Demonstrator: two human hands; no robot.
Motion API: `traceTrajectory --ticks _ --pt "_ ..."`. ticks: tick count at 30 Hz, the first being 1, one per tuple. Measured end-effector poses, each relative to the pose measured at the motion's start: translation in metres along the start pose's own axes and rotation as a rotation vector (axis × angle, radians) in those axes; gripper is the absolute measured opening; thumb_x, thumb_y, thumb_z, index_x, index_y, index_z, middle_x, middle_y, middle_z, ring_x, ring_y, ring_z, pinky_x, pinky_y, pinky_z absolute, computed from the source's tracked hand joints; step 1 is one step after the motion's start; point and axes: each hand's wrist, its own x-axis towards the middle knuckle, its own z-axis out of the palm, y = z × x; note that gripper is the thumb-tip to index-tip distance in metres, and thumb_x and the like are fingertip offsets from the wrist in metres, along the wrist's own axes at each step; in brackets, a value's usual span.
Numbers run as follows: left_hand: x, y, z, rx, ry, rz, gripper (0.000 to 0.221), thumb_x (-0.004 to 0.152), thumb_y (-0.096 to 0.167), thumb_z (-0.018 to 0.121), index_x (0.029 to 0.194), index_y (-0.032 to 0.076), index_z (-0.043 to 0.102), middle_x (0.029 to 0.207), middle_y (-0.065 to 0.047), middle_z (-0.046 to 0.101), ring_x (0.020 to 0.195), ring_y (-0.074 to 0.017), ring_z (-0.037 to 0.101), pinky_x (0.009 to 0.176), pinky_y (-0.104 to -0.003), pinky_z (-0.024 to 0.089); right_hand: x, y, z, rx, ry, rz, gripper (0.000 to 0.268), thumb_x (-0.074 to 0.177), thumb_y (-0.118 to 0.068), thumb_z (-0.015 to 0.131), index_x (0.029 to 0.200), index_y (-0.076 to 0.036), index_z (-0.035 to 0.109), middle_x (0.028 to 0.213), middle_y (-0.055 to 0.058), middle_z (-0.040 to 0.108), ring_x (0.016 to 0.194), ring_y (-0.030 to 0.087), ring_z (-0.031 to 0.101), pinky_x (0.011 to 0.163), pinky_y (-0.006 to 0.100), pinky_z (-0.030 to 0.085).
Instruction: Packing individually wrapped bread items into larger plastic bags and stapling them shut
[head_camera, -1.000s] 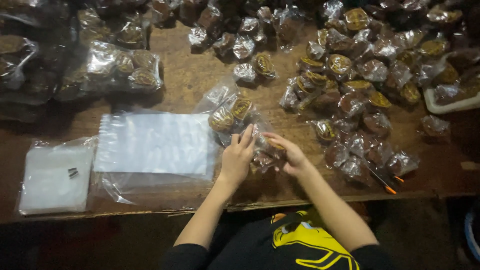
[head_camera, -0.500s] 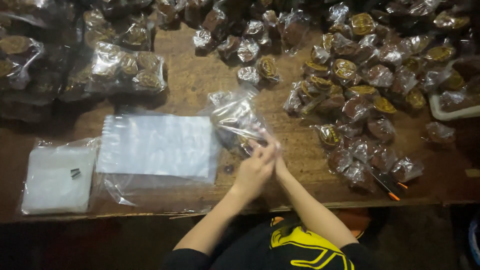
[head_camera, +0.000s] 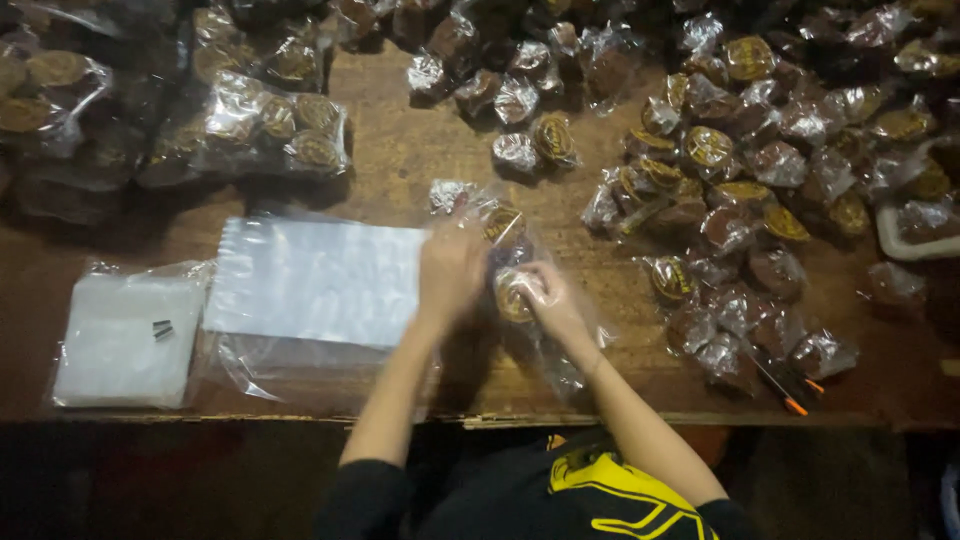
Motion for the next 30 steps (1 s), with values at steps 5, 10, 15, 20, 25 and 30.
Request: traceTrajectory --ticks 5,10,15,20,25,30 --pt "-0.001 -0.058 0.029 -0.174 -0.283 -0.693 0.047 0.108 0.036 0.049 0.149 0.014 0.055 0.149 -0.016 0.056 0.126 -0.0417 0.061 0.107 -0.053 0.047 0.008 -0.048 0.001 -0.253 -0.249 0.051 0.037 0.092 -0.026 0.059 0.126 -0.021 0.073 0.144 0.014 0.062 0.136 0.035 0.054 0.113 0.048 0.042" --pt "-0.008 -0.047 0.036 0.063 -0.336 -0.601 0.06 0.107 0.047 0.046 0.155 0.011 0.045 0.155 -0.025 0.045 0.129 -0.0475 0.056 0.106 -0.057 0.046 0.044 0.028 0.029 -0.435 -0.322 -0.112 0.036 0.093 -0.026 0.062 0.125 -0.012 0.073 0.135 0.015 0.068 0.127 0.035 0.061 0.11 0.046 0.045" --pt "0.004 -0.02 0.031 0.461 -0.233 -0.426 0.055 0.103 0.036 0.058 0.149 0.007 0.052 0.156 -0.023 0.044 0.145 -0.0478 0.038 0.118 -0.066 0.027 0.029 0.023 0.025 -0.387 -0.249 -0.073 0.051 0.091 -0.03 0.062 0.141 -0.021 0.062 0.145 0.008 0.061 0.137 0.024 0.054 0.119 0.039 0.037" --pt "0.021 -0.01 0.024 0.268 -0.453 -0.277 0.056 0.107 0.051 0.039 0.157 0.027 0.042 0.167 -0.004 0.034 0.155 -0.0354 0.021 0.124 -0.063 0.013 0.032 -0.005 0.01 -0.35 -0.234 -0.022 0.06 0.095 -0.024 0.054 0.15 -0.001 0.047 0.161 0.022 0.038 0.147 0.038 0.037 0.127 0.047 0.022" --pt "0.031 -0.035 0.027 0.298 -0.635 -0.254 0.071 0.102 0.069 0.024 0.163 0.032 0.026 0.171 0.005 0.022 0.157 -0.034 0.015 0.124 -0.062 0.015 0.045 -0.095 0.013 -0.407 -0.291 0.322 0.056 0.086 -0.036 0.062 0.139 -0.022 0.051 0.141 0.007 0.062 0.135 0.025 0.055 0.119 0.043 0.036" --pt "0.035 -0.07 0.032 0.266 -0.793 -0.266 0.068 0.1 0.075 0.019 0.162 0.047 0.019 0.172 0.01 0.014 0.158 -0.0361 0.007 0.123 -0.065 0.014 0.02 -0.033 0.005 0.085 -0.034 0.066 0.056 0.073 -0.007 0.074 0.129 -0.009 0.07 0.131 0.019 0.069 0.131 0.033 0.059 0.113 0.045 0.043"
